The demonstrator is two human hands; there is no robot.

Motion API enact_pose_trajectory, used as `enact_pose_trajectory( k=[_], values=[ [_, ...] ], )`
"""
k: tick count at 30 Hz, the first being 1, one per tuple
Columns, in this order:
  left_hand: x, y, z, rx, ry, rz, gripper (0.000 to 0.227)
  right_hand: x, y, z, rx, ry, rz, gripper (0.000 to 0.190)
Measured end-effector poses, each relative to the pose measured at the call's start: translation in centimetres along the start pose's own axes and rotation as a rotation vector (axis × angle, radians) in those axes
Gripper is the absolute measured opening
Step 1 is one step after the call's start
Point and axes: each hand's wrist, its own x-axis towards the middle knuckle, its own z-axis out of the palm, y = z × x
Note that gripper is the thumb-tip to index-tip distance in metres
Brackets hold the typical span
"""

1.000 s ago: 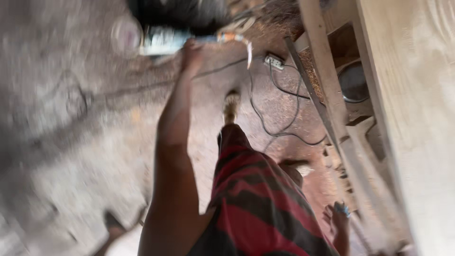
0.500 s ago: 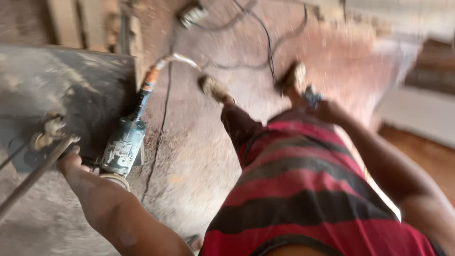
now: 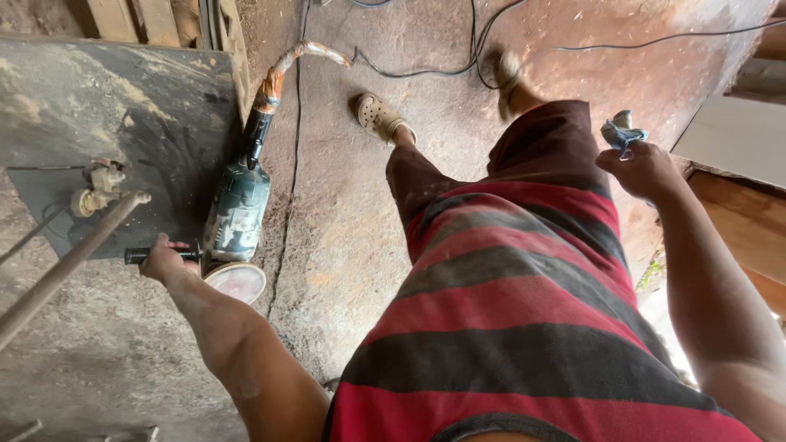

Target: The person uses a handheld power sander to smooth the edges and surfaces of a long wooden plank. They reposition the plank and switch between different power sanders to continue smoothing the wood.

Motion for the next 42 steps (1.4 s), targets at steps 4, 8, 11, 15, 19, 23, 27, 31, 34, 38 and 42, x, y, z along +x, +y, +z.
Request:
enact_pose_trajectory(
  k=[4, 8, 11, 15, 19, 23, 27, 31, 34, 38, 42],
  values=[
    [-5.3, -1.8, -1.7, -0.143, 0.119, 0.073, 0.044, -0.7, 0.1, -0.8, 0.081, -0.056, 0.045, 0.059],
    [-10.7, -4.9, -1.4, -0.202, 0.119, 0.121, 0.052, 0.7, -0.7, -1.4, -0.039, -0.025, -0.035, 0.057],
    [-15.5, -6.5, -4.1, -0.11, 0.115, 0.223, 0.049, -0.4, -0.1, -1.0, 0.113, -0.091, -0.038, 0.054],
    [-23.5, -6.4, -6.1, -0.079, 0.18, 0.233, 0.053, 1.9, -3.8, -3.0, 0.075, -0.035, -0.282, 0.055],
    [-33.0, -5.6, -7.8, 0.11, 0.1, 0.298, 0.03, 1.5, -10.3, -2.8, 0.064, -0.044, -0.393, 0.053],
    [-41.4, -3.8, -7.1, 0.247, -0.08, 0.652, 0.021, -2.4, -19.4, -1.7, 0.03, -0.251, -0.536, 0.046],
    [-48.9, -1.6, -4.4, 0.356, -0.225, 0.917, 0.018, -6.1, -22.6, -2.8, 0.158, -0.244, -1.135, 0.061],
    [-57.0, 1.1, -0.3, 0.197, -0.397, 1.38, 0.025, -4.6, -21.0, -6.1, 0.003, -0.456, -1.115, 0.061],
    [-65.2, 3.0, 2.7, 0.102, -0.522, 1.532, 0.026, -1.3, -16.7, -9.9, 0.032, -0.537, -1.098, 0.053],
    [-75.0, 6.6, 10.3, 0.011, -0.792, 1.618, 0.027, 3.5, -7.9, -15.7, 0.324, -1.128, -0.958, 0.042],
    [-82.3, 6.4, 19.6, -0.028, -1.108, 1.636, 0.025, 4.9, 3.4, -19.6, 0.811, -1.082, -0.808, 0.056]
  ],
)
